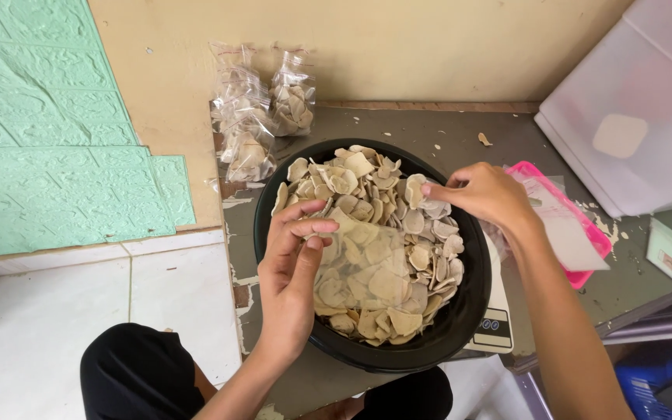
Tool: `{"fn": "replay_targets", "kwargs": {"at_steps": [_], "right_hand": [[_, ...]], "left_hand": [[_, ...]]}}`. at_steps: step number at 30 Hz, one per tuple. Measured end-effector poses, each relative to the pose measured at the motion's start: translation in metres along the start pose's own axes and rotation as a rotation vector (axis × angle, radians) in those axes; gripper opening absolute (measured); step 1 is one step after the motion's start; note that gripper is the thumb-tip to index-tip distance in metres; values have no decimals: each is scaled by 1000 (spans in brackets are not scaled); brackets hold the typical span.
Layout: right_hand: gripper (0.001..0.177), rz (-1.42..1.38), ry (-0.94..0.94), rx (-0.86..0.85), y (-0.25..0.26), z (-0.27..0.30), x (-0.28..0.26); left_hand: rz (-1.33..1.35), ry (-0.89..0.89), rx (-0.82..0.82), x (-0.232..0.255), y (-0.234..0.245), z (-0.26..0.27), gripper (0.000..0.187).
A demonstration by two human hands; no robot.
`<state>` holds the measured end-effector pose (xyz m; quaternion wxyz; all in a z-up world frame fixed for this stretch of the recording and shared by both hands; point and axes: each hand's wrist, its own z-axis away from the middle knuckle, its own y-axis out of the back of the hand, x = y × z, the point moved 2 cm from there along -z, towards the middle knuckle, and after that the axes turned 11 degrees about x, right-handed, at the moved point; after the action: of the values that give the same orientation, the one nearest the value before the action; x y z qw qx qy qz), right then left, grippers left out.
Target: Packaging small chips or crackers into individual plastic bags from a large bowl and weighing them on a scale.
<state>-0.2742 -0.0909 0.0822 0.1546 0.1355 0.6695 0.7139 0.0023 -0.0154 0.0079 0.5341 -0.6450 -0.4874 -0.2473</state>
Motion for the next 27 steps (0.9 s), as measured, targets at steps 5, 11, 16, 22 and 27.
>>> {"fn": "replay_targets", "kwargs": {"at_steps": [5, 11, 16, 22, 27], "right_hand": [[56, -157, -106, 22, 30, 23, 20], [63, -227, -199, 180, 24, 20, 99], [68, 24, -302, 183, -10, 13, 154], [72, 268, -332, 88, -49, -1, 176], [76, 383, -322, 94, -62, -14, 168]], "left_hand": [[21, -24, -10, -1, 1, -1, 24], [-7, -44, -10, 0, 3, 0, 23], [11, -21, -6, -3, 6, 1, 21], [-9, -13, 8, -4, 8, 1, 20], [-18, -21, 20, -4, 8, 1, 19]]}}
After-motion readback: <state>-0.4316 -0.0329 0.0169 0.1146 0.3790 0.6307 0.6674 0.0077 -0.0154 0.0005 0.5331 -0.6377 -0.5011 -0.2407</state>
